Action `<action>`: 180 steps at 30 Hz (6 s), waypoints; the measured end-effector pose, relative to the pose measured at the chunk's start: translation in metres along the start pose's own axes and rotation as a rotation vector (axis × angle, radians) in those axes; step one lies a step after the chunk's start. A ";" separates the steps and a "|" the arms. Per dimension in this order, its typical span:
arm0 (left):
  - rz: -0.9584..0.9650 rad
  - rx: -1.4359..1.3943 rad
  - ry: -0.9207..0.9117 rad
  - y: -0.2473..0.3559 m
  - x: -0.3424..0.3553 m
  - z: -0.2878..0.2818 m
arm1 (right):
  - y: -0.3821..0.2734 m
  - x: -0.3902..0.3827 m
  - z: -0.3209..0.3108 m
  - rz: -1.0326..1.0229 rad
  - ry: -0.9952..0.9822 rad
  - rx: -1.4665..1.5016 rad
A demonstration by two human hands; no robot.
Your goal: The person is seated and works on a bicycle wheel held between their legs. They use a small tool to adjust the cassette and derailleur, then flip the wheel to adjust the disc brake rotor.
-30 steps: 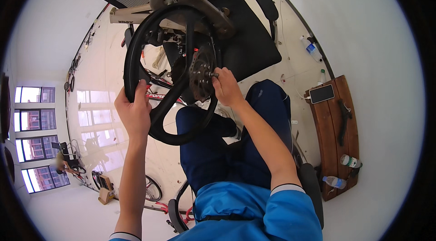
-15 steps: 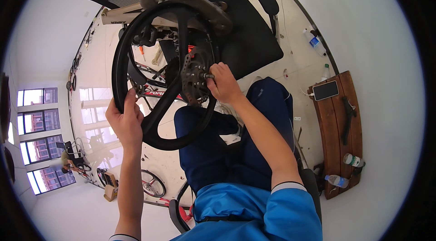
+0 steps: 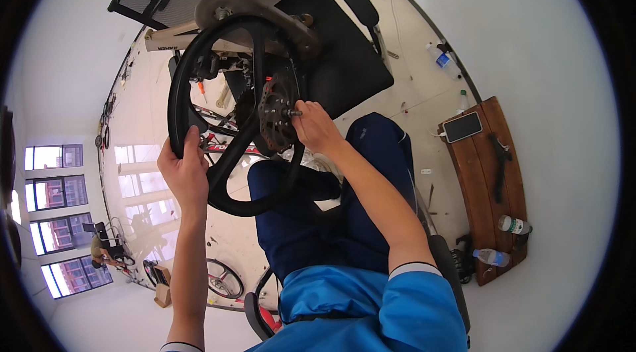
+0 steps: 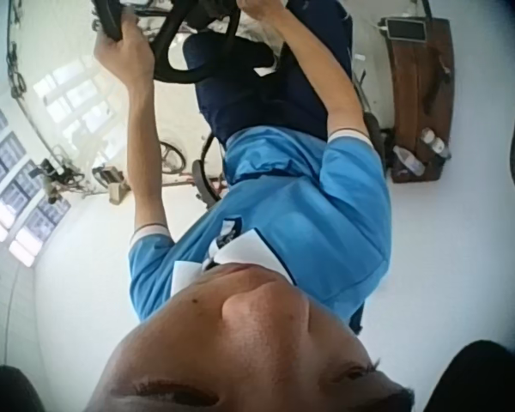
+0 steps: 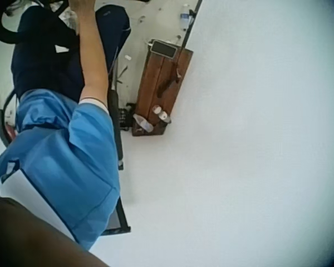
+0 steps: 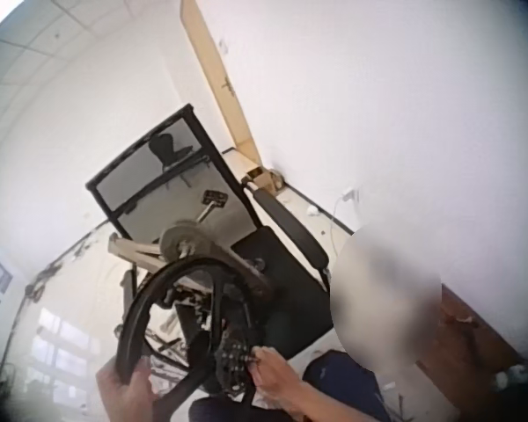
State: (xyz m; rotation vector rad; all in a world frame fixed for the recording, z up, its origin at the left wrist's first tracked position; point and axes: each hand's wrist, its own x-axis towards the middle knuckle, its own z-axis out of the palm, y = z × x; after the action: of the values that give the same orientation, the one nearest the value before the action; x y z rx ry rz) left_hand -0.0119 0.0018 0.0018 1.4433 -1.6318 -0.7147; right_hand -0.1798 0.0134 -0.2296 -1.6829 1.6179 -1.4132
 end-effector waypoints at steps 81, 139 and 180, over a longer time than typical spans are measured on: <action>-0.209 -0.461 -0.250 0.026 -0.081 0.030 | -0.043 -0.013 -0.056 0.610 0.138 0.388; 0.069 -0.490 -0.371 -0.031 -0.204 0.048 | -0.074 -0.045 -0.103 0.505 -0.140 0.185; 0.053 -0.657 -0.509 -0.048 -0.202 0.023 | -0.069 -0.028 -0.098 0.710 -0.025 0.283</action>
State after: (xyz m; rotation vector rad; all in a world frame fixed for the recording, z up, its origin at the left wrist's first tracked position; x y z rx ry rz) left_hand -0.0066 0.1881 -0.0919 0.7720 -1.5614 -1.5080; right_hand -0.2239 0.0893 -0.1429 -0.8310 1.6647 -1.1633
